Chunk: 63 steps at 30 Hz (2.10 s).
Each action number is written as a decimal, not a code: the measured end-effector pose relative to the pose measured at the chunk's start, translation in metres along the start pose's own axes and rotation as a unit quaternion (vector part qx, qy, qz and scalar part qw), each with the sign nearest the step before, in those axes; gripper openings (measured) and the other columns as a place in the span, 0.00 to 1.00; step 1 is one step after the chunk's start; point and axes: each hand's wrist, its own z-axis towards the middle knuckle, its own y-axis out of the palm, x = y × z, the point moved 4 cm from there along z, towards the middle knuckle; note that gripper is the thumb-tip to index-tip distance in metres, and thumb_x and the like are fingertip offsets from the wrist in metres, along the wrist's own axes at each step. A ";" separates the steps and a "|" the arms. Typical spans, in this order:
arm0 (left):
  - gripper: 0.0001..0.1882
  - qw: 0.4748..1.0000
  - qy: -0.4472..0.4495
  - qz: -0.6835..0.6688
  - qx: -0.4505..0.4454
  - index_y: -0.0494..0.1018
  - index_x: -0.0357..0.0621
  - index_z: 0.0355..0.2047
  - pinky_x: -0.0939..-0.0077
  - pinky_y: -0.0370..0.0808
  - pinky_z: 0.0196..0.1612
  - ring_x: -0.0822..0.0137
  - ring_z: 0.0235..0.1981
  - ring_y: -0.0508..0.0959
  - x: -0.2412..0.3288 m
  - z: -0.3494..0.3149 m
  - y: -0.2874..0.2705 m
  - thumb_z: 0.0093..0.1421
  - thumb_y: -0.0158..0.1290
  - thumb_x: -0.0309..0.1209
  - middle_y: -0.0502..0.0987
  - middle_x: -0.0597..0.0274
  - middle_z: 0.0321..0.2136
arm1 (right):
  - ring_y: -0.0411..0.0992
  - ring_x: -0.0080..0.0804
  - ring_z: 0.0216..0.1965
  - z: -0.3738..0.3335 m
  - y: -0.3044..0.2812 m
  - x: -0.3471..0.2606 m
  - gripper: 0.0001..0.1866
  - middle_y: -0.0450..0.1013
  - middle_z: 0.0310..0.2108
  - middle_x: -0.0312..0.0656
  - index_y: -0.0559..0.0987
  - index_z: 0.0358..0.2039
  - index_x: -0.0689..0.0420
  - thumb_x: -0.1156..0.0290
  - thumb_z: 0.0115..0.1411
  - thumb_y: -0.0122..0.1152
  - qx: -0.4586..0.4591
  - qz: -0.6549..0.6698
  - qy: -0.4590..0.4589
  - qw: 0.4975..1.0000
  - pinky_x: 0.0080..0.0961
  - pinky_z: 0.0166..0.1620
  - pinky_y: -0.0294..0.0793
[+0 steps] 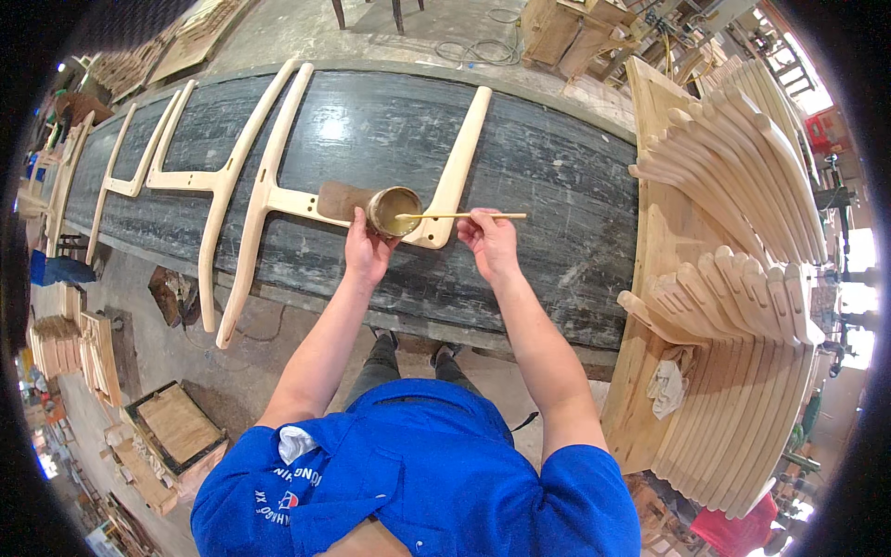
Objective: The person applies a light-colored finish to several wooden chair frames laid out on a workbench. They use a small brush to apply the finish to the edges and surfaces of each frame, then move to the next frame in sequence.
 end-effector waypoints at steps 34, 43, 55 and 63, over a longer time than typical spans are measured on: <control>0.25 0.991 0.075 -0.009 0.109 0.60 0.48 0.55 0.54 0.70 0.52 0.58 0.54 0.67 0.022 -0.046 -0.107 0.67 0.33 0.49 0.66 0.59 0.54 | 0.66 0.27 0.19 0.028 0.028 -0.017 0.11 0.67 0.17 0.42 0.69 0.26 0.61 0.68 0.59 0.57 -0.140 -0.559 -0.293 0.763 0.25 0.26 0.67; 0.26 0.992 0.064 0.003 0.104 0.59 0.46 0.55 0.54 0.70 0.52 0.57 0.53 0.68 0.019 -0.044 -0.100 0.66 0.34 0.50 0.66 0.58 0.53 | 0.70 0.34 0.23 0.036 0.030 -0.007 0.07 0.69 0.22 0.42 0.71 0.26 0.59 0.71 0.55 0.59 -0.226 -0.589 -0.332 0.702 0.28 0.28 0.70; 0.26 0.993 0.066 0.032 0.096 0.59 0.46 0.55 0.52 0.67 0.55 0.57 0.55 0.67 0.034 -0.044 -0.099 0.66 0.34 0.51 0.65 0.58 0.53 | 0.73 0.35 0.35 0.021 0.039 -0.053 0.04 0.72 0.29 0.40 0.76 0.29 0.56 0.78 0.51 0.56 -0.405 -0.635 -0.276 0.598 0.27 0.38 0.73; 0.28 0.998 0.043 0.022 0.046 0.58 0.45 0.56 0.51 0.67 0.54 0.57 0.55 0.66 0.031 -0.043 -0.065 0.65 0.34 0.52 0.64 0.57 0.54 | 0.74 0.25 0.23 0.012 -0.064 -0.059 0.05 0.74 0.24 0.39 0.72 0.31 0.58 0.70 0.58 0.57 0.045 -0.155 -0.048 0.986 0.19 0.25 0.72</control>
